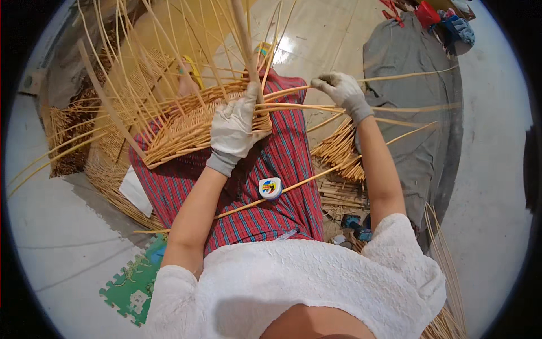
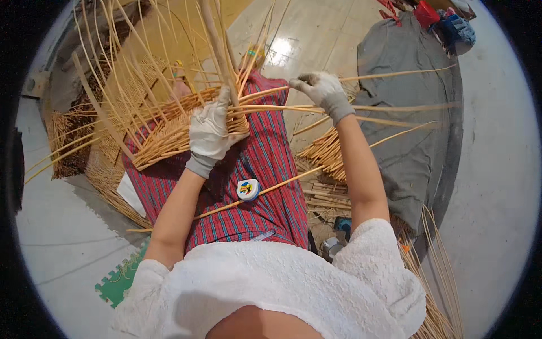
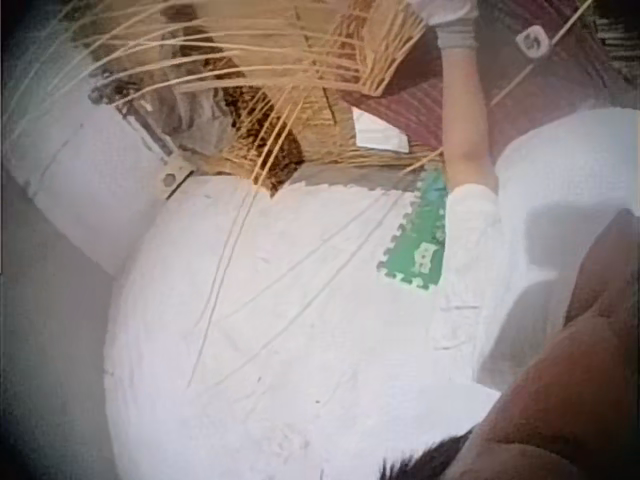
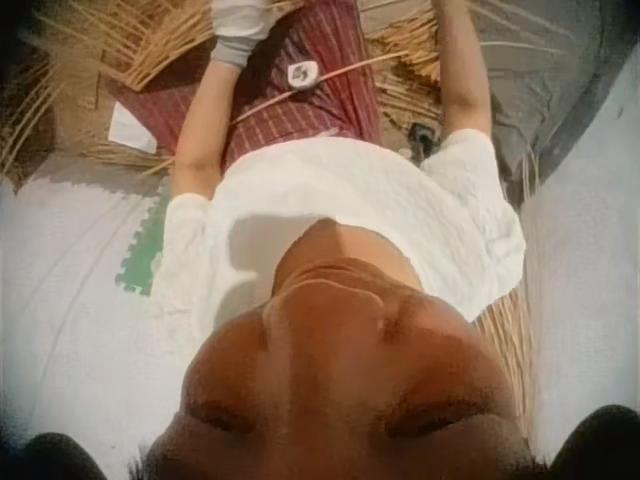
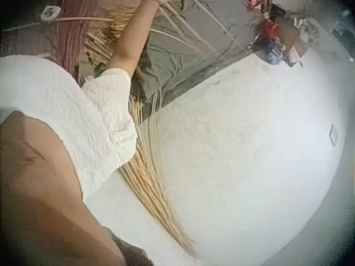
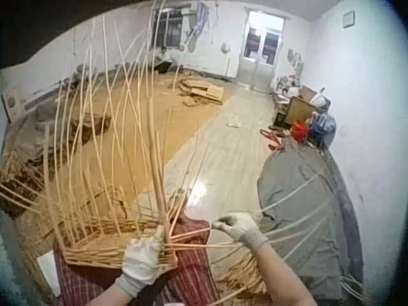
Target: Weaving the sides of a wicker basket using long reeds.
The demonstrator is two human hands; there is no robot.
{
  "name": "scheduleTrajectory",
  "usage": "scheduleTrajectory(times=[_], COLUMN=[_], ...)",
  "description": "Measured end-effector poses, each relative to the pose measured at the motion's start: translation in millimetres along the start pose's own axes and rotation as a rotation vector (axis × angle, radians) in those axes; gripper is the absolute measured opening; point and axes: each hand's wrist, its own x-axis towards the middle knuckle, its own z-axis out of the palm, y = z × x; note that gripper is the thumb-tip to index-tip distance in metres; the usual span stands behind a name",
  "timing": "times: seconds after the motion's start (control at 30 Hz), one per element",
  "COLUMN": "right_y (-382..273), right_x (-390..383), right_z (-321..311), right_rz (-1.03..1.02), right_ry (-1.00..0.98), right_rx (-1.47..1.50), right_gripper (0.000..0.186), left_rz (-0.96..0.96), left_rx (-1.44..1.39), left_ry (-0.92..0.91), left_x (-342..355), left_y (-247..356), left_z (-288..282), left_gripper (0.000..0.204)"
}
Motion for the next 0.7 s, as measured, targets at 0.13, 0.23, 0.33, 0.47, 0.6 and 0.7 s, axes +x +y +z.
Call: scheduleTrajectory(times=[0.13, 0.23, 0.33, 0.47, 0.6, 0.7], right_y=[14.1, 14.7, 11.0, 4.4, -19.8, -27.0], right_x=[-25.5, -11.2, -8.2, -20.3, -52.1, -81.2], right_z=[45.4, 25.3, 12.2, -7.2, -34.6, -51.7], right_rz=[0.145, 0.142, -0.052, -0.025, -0.081, -0.532], right_ry=[-0.062, -0.089, 0.096, 0.145, 0.09, 0.381], right_rx=[0.205, -0.01, 0.029, 0.064, -0.162, -0.609], right_gripper=[0.053, 0.052, 0.054, 0.058, 0.042, 0.018], left_rz=[0.02, -0.042, -0.08, -0.137, -0.144, -0.154], left_rx=[-0.024, 0.011, 0.011, -0.028, -0.067, -0.046], left_ry=[0.021, 0.0, -0.032, -0.174, -0.207, -0.237], left_x=[0.9, 1.8, -1.4, -2.5, -7.1, 1.5], left_y=[-2.9, 2.2, 4.8, 14.4, 11.6, 11.2], left_z=[6.3, 5.2, 3.6, -9.4, -17.5, -22.1], left_gripper=[0.124, 0.125, 0.126, 0.125, 0.118, 0.12])
